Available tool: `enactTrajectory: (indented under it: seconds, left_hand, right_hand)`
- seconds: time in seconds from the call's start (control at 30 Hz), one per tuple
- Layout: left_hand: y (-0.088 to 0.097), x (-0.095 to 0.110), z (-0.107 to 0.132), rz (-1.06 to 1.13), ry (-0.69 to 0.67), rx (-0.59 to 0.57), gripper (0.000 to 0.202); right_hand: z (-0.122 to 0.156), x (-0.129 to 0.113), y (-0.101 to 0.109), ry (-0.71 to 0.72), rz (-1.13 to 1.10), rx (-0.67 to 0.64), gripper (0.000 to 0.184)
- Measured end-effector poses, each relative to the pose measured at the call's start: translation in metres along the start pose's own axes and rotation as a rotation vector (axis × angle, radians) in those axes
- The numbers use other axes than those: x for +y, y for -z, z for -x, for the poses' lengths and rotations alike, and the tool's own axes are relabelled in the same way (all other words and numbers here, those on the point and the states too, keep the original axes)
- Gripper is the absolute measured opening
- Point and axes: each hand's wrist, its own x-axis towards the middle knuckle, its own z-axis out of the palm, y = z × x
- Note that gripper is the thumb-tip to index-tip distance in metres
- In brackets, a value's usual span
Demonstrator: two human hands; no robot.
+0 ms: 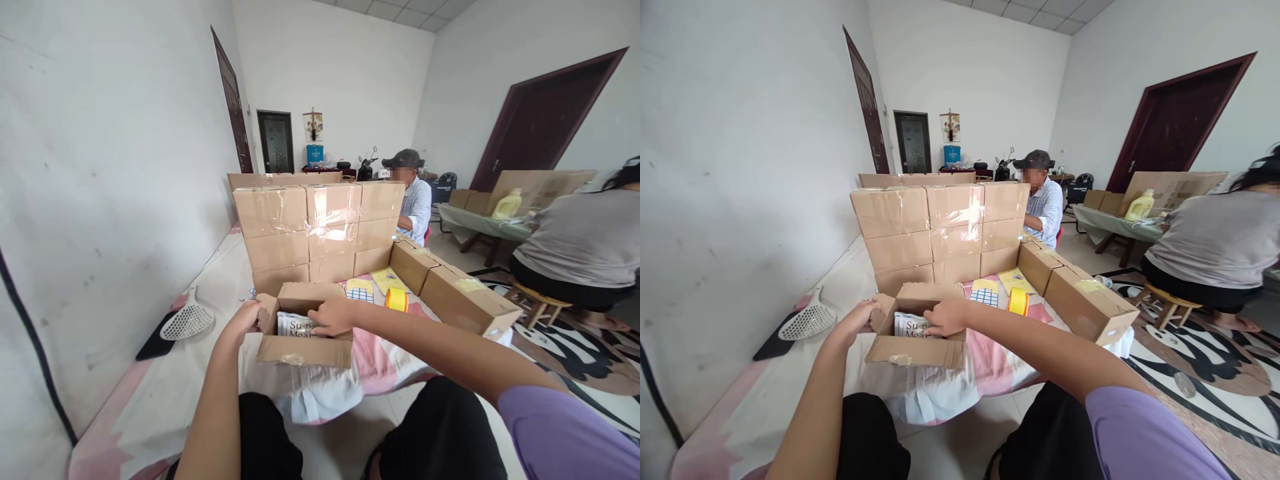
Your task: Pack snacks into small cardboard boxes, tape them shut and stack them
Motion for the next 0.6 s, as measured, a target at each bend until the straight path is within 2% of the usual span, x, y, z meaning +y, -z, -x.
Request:
enactTrajectory:
  seconds: [0.1, 0.2, 0.27, 0.33, 0.43, 0.47, 0.53, 0.6]
  left_hand:
    - [-0.005, 0.0, -0.001, 0.061, 0.011, -0.034, 0.015]
    - [-0.009, -0.001, -0.003, 0.086, 0.001, -0.037, 0.017]
    - [-0.011, -0.001, -0.003, 0.089, -0.009, -0.036, 0.018]
    - [-0.013, -0.001, -0.002, 0.083, -0.026, -0.039, 0.02]
    - [-0.013, 0.001, 0.002, 0.066, -0.08, -0.065, 0.036]
    - [-0.012, 0.001, 0.003, 0.058, -0.099, -0.076, 0.044]
    - [-0.011, 0.001, 0.005, 0.043, -0.128, -0.108, 0.06]
    - [-0.013, -0.001, 0.005, 0.006, -0.183, -0.167, 0.068]
  right_hand:
    - [0.012, 0.003, 0.01, 0.064, -0.049, 0.142, 0.028]
    - [0.029, 0.005, 0.021, 0.088, -0.188, 0.279, 0.024]
    - [0.043, 0.006, 0.024, 0.073, -0.291, 0.346, 0.03]
    - [0.059, 0.009, 0.021, -0.003, -0.368, 0.472, 0.034]
    - [0.076, 0.019, -0.002, -0.25, -0.466, 0.773, 0.022]
    - [0.079, 0.023, -0.015, -0.347, -0.525, 0.855, 0.027]
    - [0.078, 0.031, -0.043, -0.502, -0.699, 0.926, 0.042]
    - [0.072, 0.036, -0.069, -0.55, -0.843, 0.892, 0.042]
